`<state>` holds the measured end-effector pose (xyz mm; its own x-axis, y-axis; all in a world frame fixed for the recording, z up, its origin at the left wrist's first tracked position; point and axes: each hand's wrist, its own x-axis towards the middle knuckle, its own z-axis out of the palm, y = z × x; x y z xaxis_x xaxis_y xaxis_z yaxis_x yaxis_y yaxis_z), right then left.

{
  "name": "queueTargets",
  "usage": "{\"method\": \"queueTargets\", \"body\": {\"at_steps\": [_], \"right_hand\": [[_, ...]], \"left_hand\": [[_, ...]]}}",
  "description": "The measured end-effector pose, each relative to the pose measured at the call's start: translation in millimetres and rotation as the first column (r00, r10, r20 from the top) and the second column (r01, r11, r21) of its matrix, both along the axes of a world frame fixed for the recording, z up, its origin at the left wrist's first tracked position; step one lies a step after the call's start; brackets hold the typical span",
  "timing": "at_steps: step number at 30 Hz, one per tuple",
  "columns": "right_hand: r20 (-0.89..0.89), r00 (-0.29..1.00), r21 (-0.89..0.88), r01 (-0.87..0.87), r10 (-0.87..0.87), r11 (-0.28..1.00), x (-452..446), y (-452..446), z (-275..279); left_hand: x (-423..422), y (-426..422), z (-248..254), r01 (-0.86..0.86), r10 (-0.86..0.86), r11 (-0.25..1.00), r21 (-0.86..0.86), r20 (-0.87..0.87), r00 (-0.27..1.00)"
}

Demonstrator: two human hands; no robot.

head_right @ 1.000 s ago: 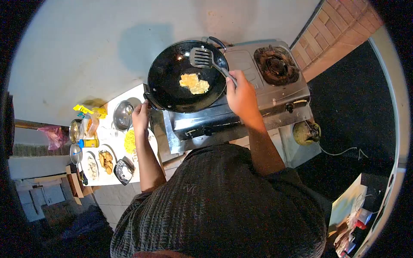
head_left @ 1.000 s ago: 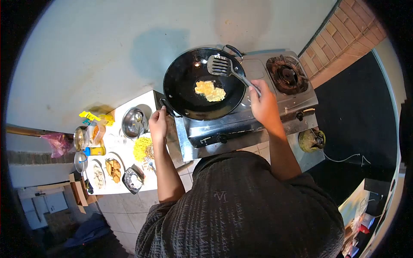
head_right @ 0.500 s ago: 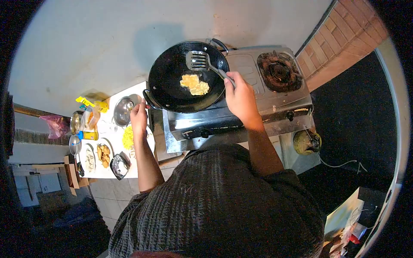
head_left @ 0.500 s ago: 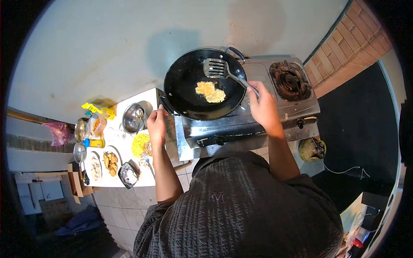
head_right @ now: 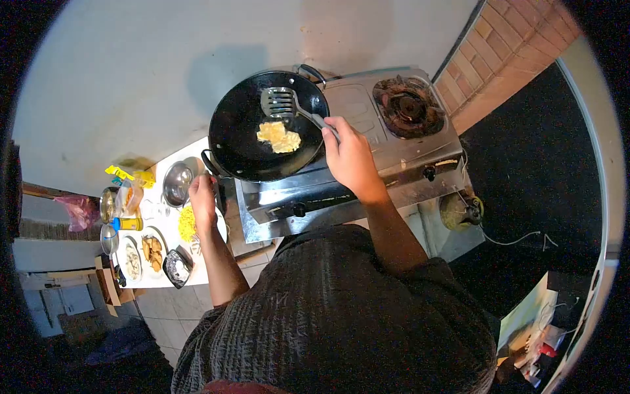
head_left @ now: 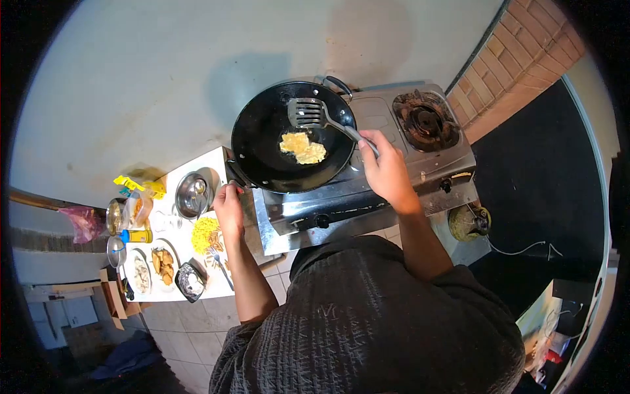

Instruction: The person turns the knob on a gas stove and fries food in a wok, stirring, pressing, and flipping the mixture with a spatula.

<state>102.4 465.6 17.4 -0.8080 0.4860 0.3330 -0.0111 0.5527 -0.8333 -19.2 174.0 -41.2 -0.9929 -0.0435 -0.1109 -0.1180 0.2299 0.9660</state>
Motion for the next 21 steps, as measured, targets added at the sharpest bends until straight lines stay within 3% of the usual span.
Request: {"method": "queueTargets", "body": {"at_steps": [8,11,13,21], "right_hand": [[0.023,1.000,0.040,0.001,-0.002,0.999,-9.5,4.2,-1.8],[-0.028,0.999,0.170,-0.026,0.031,0.985,-24.7,9.5,-0.3],[0.041,0.998,0.292,-0.065,0.056,0.954,-28.6,11.3,10.3],[0.086,0.969,0.282,-0.246,0.231,0.927,-35.0,-7.0,3.9]], "left_hand": [[9.4,8.7,9.9,0.009,-0.008,0.999,0.038,-0.020,1.000],[10.9,6.3,8.3,0.017,-0.015,0.999,0.050,-0.023,1.000],[14.1,7.4,11.5,-0.008,0.009,0.999,0.044,-0.022,1.000],[26.7,2.5,9.0,-0.082,0.077,0.995,0.052,0.083,0.994]]}}
